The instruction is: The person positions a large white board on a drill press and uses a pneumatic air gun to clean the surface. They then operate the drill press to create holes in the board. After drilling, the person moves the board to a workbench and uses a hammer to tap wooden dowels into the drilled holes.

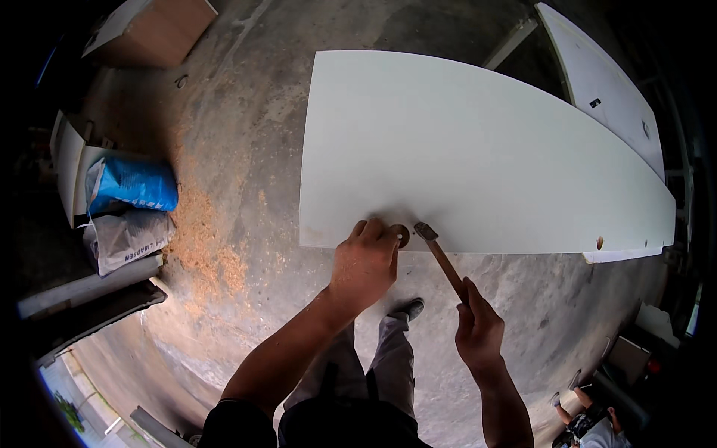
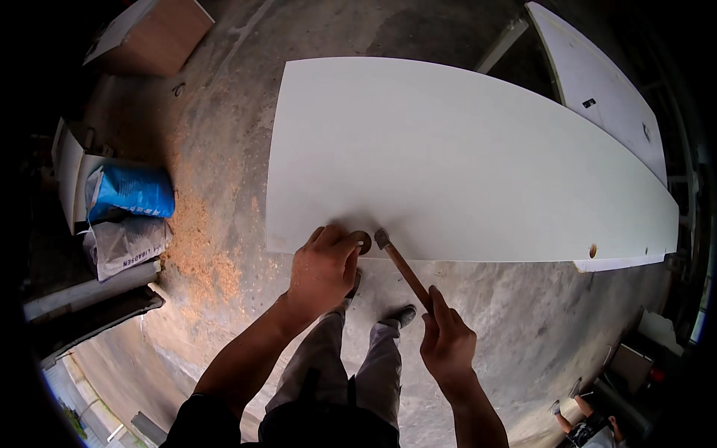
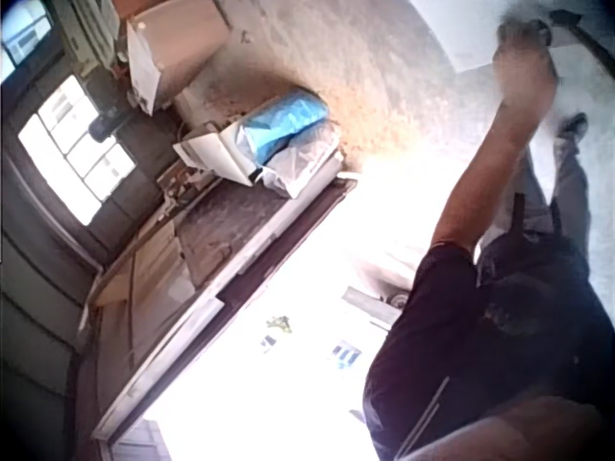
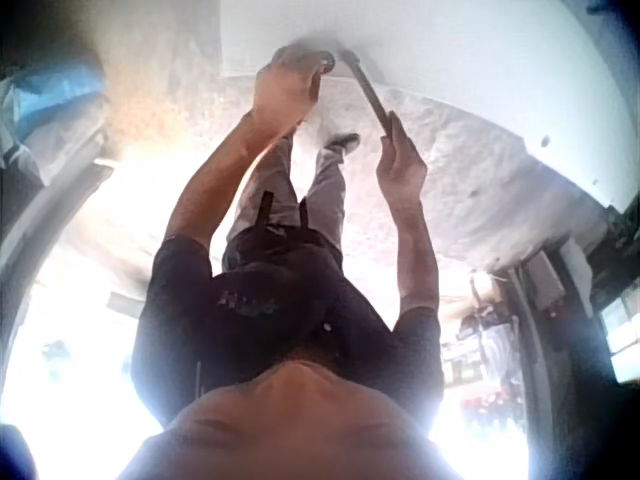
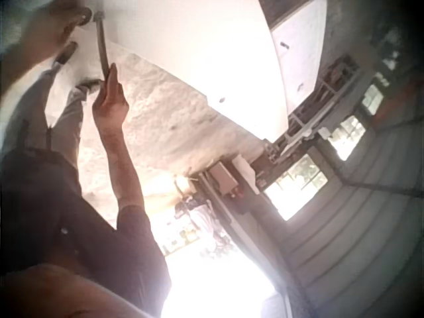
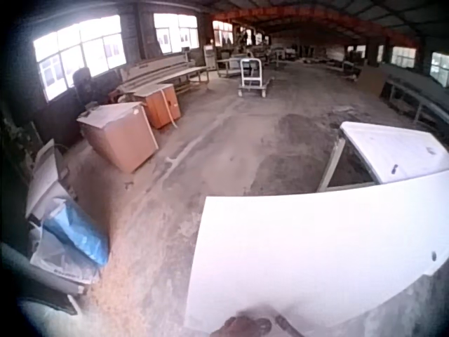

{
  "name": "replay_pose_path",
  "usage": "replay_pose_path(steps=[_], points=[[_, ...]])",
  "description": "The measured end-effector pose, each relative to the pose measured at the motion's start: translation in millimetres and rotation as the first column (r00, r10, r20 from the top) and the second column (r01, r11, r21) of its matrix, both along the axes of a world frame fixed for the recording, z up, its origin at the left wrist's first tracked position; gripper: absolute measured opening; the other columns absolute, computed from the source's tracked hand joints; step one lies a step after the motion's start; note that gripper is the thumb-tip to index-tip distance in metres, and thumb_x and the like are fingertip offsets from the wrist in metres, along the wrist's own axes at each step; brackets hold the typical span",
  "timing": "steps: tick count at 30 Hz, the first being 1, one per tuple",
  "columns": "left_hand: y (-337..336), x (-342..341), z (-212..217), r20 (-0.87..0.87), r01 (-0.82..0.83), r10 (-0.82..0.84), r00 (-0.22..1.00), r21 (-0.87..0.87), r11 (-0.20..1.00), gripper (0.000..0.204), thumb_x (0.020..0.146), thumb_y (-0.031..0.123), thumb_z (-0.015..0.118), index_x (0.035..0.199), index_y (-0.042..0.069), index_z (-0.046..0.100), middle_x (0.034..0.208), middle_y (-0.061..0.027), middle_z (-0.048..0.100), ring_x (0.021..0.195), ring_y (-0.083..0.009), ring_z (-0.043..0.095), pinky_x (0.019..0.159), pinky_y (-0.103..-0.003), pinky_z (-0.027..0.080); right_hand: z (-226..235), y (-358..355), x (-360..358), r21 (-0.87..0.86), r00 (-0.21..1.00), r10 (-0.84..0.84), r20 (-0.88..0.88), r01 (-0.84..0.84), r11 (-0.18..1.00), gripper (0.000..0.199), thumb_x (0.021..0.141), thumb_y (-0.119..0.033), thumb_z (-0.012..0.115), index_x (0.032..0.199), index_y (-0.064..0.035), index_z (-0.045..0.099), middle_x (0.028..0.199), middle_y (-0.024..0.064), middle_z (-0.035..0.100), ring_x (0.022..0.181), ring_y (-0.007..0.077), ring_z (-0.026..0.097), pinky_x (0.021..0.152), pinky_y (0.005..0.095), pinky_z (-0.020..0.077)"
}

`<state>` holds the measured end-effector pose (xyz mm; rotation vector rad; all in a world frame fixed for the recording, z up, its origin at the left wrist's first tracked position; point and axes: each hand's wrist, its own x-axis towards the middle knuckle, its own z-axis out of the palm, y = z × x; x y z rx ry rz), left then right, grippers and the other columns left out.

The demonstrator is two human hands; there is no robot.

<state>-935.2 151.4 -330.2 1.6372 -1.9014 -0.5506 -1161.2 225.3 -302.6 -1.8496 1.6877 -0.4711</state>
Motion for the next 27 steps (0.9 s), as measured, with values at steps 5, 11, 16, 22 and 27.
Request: replay_pose_path(steps=[5,11,16,22,27], points=[[-2,21,-2,-0.002,-0.057,0.057,0.998,-0.028,0.998,0.007,0.077,-0.001,0.064,0.081,0.004,0.062,0.08,-0.0086,0.056,0.072,-0.0285,0.059,0.057,-0.038,0.05,15,5,6,-0.192,0.99,-0.025,0.137,0.051,0.98,0.043,0.085,-0.001,0.061,0.127,-0.0001,0.054,0.083,0.0171,0.066,0.068,0.0292,0.067,0.059,0.0371,0.0537],[7,23,2,0.0,-0.091,0.091,0.996,-0.041,0.995,0.008,0.077,0.0,0.065,0.081,0.004,0.061,0.08,-0.0085,0.055,0.072,-0.0291,0.058,0.057,-0.039,0.049,12,-7,12,-0.058,0.997,-0.021,0.069,0.025,0.998,0.041,0.087,0.0,0.057,0.128,0.0037,0.052,0.089,0.0209,0.067,0.075,0.0311,0.068,0.063,0.035,0.0548],[0,23,-4,-0.003,-0.103,0.103,0.995,-0.044,0.994,0.008,0.077,-0.001,0.065,0.08,0.004,0.06,0.08,-0.0078,0.055,0.074,-0.0279,0.057,0.057,-0.039,0.049,9,-3,23,-0.017,0.988,-0.054,0.142,0.057,0.998,0.041,0.087,0.002,0.055,0.128,0.0045,0.052,0.087,0.0199,0.066,0.073,0.0293,0.068,0.062,0.0339,0.0538],[1,23,0,0.034,-0.076,0.076,0.997,0.005,0.997,0.008,0.076,-0.001,0.065,0.08,0.005,0.06,0.08,-0.0077,0.053,0.074,-0.0272,0.057,0.057,-0.039,0.049,0,4,35,0.048,0.984,-0.015,0.177,0.007,0.999,0.039,0.089,-0.002,0.052,0.127,0.006,0.052,0.094,0.0205,0.066,0.079,0.0275,0.067,0.069,0.0328,0.0524],[0,23,-1,0.024,-0.073,0.073,0.997,-0.008,0.997,0.008,0.076,0.0,0.066,0.079,0.005,0.06,0.08,-0.0075,0.053,0.075,-0.0271,0.057,0.057,-0.039,0.049,0,-4,37,-0.001,0.995,0.018,0.101,-0.018,1.0,0.042,0.084,0.001,0.058,0.126,0.0009,0.055,0.082,0.0168,0.066,0.066,0.0282,0.066,0.056,0.0336,0.0528]])
